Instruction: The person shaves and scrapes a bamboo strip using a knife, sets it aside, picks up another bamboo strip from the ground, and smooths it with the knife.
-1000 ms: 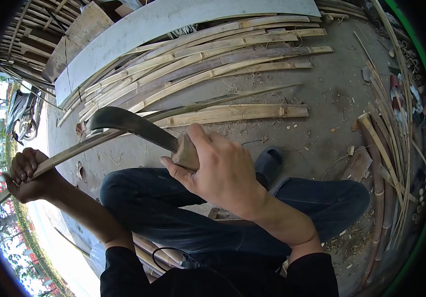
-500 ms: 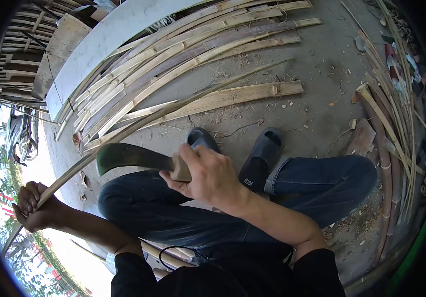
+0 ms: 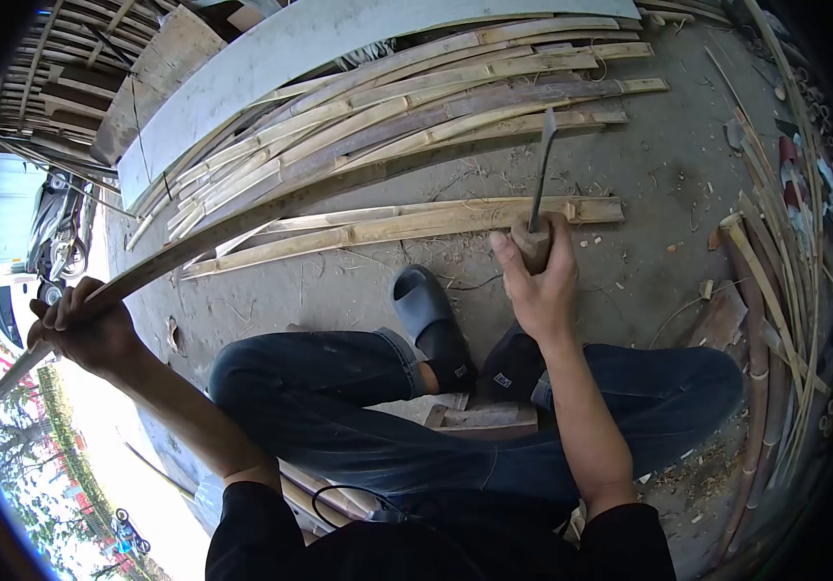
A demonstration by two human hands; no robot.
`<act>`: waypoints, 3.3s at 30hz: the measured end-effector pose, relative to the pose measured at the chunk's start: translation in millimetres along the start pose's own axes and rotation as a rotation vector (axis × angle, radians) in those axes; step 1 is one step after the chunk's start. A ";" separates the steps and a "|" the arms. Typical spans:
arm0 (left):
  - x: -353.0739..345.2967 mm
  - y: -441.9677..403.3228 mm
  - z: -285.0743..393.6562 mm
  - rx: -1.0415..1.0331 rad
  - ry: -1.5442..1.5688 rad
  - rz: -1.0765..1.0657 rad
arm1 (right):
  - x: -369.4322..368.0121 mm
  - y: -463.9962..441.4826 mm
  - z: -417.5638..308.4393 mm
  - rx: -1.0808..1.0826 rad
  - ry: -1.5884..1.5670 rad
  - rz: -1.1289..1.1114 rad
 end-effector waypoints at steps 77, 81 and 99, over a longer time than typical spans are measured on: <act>-72.7 43.7 -8.1 0.101 0.176 -0.424 | 87.9 -122.0 103.3 -0.200 0.802 -0.137; -11.1 20.7 0.9 -0.088 -0.061 0.053 | 91.5 -90.9 120.8 -0.174 0.744 -0.141; 85.9 -30.8 45.8 -0.026 -0.184 0.167 | -69.6 -9.8 10.9 0.318 0.566 -0.332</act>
Point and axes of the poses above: each hand's wrist, its own y-axis away from the middle knuckle, its own x-axis out of the back of the hand, z = x × y, the point moved 10 cm from there along -y, towards the middle knuckle, and after that the axes turned 8 degrees about -x, right-handed, at the moved point
